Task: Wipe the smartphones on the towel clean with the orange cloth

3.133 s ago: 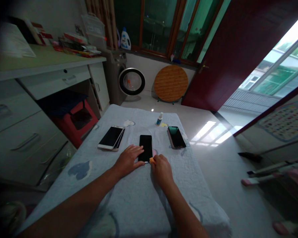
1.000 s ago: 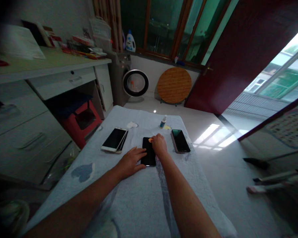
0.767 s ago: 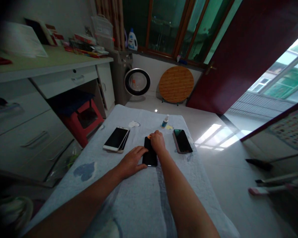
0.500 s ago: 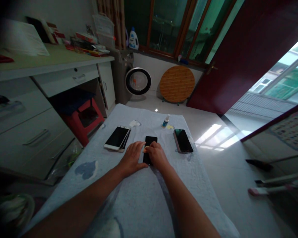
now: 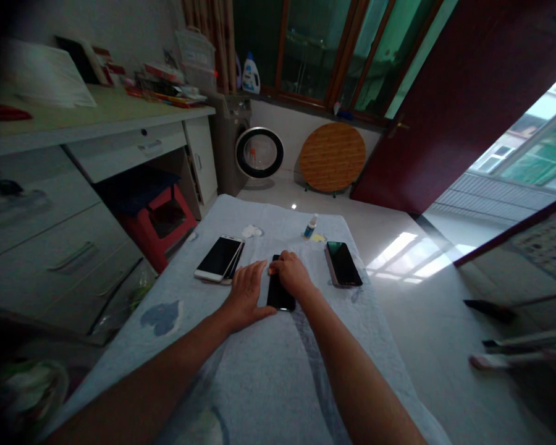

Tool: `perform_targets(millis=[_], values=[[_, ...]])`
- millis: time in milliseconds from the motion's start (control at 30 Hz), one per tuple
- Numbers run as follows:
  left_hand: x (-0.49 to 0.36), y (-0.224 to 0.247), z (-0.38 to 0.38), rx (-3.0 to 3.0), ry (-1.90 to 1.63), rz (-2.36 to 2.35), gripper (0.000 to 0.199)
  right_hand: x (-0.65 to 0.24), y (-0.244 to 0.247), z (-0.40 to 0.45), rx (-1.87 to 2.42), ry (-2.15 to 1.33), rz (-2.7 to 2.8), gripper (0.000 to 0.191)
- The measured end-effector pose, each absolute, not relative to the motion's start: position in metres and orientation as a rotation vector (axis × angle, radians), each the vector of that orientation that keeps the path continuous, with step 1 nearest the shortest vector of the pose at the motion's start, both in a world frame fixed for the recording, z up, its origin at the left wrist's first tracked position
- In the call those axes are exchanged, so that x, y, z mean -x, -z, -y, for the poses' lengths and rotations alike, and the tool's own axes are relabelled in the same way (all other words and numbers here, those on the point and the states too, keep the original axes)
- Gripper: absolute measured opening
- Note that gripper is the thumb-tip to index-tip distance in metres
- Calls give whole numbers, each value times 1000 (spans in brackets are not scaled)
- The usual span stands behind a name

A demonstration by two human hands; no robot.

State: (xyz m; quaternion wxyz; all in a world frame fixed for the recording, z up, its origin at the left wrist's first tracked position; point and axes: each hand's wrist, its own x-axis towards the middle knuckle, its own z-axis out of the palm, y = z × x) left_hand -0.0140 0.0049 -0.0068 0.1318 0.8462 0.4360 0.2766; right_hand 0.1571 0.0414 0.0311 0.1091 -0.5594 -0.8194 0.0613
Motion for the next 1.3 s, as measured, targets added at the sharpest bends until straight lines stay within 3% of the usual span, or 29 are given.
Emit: perform_targets(millis=[200, 600, 800, 1133, 1300], values=[[13, 2, -1, -2455, -742, -1301, 108, -152, -28, -66, 1662, -209, 2457, 24], [13, 0, 2, -2450, -762, -1328, 104, -142, -32, 0, 1485, -378, 2663, 10], [12, 3, 2, -2479, -741, -1352, 98, -143, -41, 17, 1399, -479, 2701, 15], [13, -8, 4, -2519, -761, -1345, 74, -152, -34, -17, 1367, -429, 2612, 20], [10, -26, 9, -2627, -633, -1232, 31, -154, -38, -31, 1477, -375, 2595, 22]])
